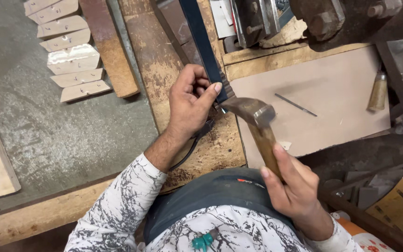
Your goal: The person repeatedly bends thin metal strips using a manual bending machine and a hammer. They align each strip against a small wooden template, clamp it in the machine, bend it, and then hammer the bend to refine the angle. The process is repeated for multiple strips throughout the clip.
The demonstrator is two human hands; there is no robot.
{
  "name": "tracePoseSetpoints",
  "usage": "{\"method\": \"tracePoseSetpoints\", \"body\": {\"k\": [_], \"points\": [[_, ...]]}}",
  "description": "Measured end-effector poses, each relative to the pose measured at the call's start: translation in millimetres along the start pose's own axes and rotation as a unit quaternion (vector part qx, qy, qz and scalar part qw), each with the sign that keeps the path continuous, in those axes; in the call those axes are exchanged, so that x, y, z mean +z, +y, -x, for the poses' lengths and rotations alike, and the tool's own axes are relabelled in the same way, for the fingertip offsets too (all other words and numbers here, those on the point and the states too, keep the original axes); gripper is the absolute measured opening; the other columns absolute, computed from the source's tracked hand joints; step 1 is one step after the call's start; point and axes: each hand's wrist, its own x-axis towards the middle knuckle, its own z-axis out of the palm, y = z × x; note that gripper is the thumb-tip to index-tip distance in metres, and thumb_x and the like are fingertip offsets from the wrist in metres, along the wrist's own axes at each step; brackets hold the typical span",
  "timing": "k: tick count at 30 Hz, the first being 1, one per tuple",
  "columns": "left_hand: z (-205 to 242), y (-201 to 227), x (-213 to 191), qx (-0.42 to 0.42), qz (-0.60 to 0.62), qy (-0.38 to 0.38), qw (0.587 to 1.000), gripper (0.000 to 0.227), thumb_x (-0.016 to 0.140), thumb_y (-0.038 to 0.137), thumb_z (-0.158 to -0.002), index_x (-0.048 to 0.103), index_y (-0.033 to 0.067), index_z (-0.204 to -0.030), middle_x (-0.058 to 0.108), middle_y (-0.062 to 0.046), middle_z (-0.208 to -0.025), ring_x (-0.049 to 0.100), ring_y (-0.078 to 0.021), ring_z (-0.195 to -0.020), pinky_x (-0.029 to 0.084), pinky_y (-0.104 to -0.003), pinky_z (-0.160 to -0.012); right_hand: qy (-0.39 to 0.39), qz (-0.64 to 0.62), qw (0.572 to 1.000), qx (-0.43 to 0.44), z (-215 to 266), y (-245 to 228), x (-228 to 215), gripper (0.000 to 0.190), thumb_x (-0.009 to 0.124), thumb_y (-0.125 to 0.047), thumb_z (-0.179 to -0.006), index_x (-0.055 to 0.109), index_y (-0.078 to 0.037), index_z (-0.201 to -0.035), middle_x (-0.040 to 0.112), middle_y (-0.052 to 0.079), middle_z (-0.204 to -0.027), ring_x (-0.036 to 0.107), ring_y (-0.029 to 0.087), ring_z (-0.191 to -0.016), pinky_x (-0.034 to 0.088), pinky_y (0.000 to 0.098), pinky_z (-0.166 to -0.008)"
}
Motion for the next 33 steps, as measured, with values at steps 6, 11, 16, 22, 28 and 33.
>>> {"method": "tracePoseSetpoints", "body": {"k": [6, 11, 16, 22, 28, 33], "points": [[2, -4, 1, -0.005, 0.014, 0.006, 1.000, 0.019, 0.072, 0.002, -0.097, 0.057, 0.0067, -0.107, 0.060, 0.004, -0.094, 0.055, 0.0005, -0.082, 0.050, -0.017, -0.071, 0.003, 0.022, 0.999, -0.040, 4, 4, 2, 0.057, 0.068, 0.006, -0.093, 0.046, 0.009, -0.145, 0.068, 0.029, -0.110, 0.072, 0.028, -0.087, 0.059, 0.0342, -0.077], [0, -1, 2, -0.005, 0.004, 0.011, 1.000, 0.019, 0.072, 0.001, -0.096, 0.057, 0.0069, -0.106, 0.061, 0.003, -0.094, 0.053, 0.0004, -0.081, 0.048, -0.017, -0.069, 0.011, 0.006, 1.000, -0.018, 7, 12, 5, 0.059, 0.069, 0.006, -0.090, 0.048, 0.006, -0.145, 0.068, 0.027, -0.107, 0.069, 0.023, -0.081, 0.057, 0.0312, -0.073], [5, -2, 2, -0.018, -0.004, 0.011, 1.000, 0.020, 0.072, 0.001, -0.096, 0.056, 0.0063, -0.106, 0.058, 0.003, -0.093, 0.049, -0.0005, -0.079, 0.046, -0.017, -0.067, 0.004, -0.030, 0.999, -0.026, 9, 16, 8, 0.060, 0.068, 0.007, -0.094, 0.044, 0.005, -0.149, 0.069, 0.023, -0.103, 0.068, 0.016, -0.076, 0.057, 0.0285, -0.070], [0, 0, 1, 0.000, -0.031, 0.006, 0.999, 0.020, 0.072, 0.000, -0.096, 0.056, 0.0083, -0.103, 0.058, 0.003, -0.091, 0.052, -0.0004, -0.077, 0.049, -0.017, -0.065, 0.015, -0.022, 0.999, -0.018, 13, 13, 0, 0.059, 0.067, 0.006, -0.094, 0.045, 0.007, -0.148, 0.070, 0.020, -0.101, 0.070, 0.017, -0.079, 0.057, 0.0294, -0.071], [-4, 0, 2, 0.007, -0.023, 0.001, 1.000, 0.020, 0.070, 0.000, -0.095, 0.054, 0.0096, -0.102, 0.060, 0.004, -0.093, 0.055, 0.0004, -0.079, 0.051, -0.016, -0.066, -0.001, 0.019, 1.000, -0.002, 7, 17, 1, 0.056, 0.067, 0.005, -0.093, 0.047, 0.010, -0.145, 0.070, 0.030, -0.108, 0.073, 0.025, -0.087, 0.058, 0.0333, -0.073], [0, 2, 1, -0.006, -0.012, 0.003, 1.000, 0.020, 0.071, 0.000, -0.096, 0.055, 0.0093, -0.102, 0.058, 0.004, -0.092, 0.051, 0.0004, -0.077, 0.049, -0.016, -0.066, 0.013, -0.028, 0.999, -0.029, 7, 21, -1, 0.058, 0.066, 0.006, -0.095, 0.043, 0.008, -0.148, 0.069, 0.023, -0.103, 0.070, 0.018, -0.079, 0.058, 0.0291, -0.070]]}}
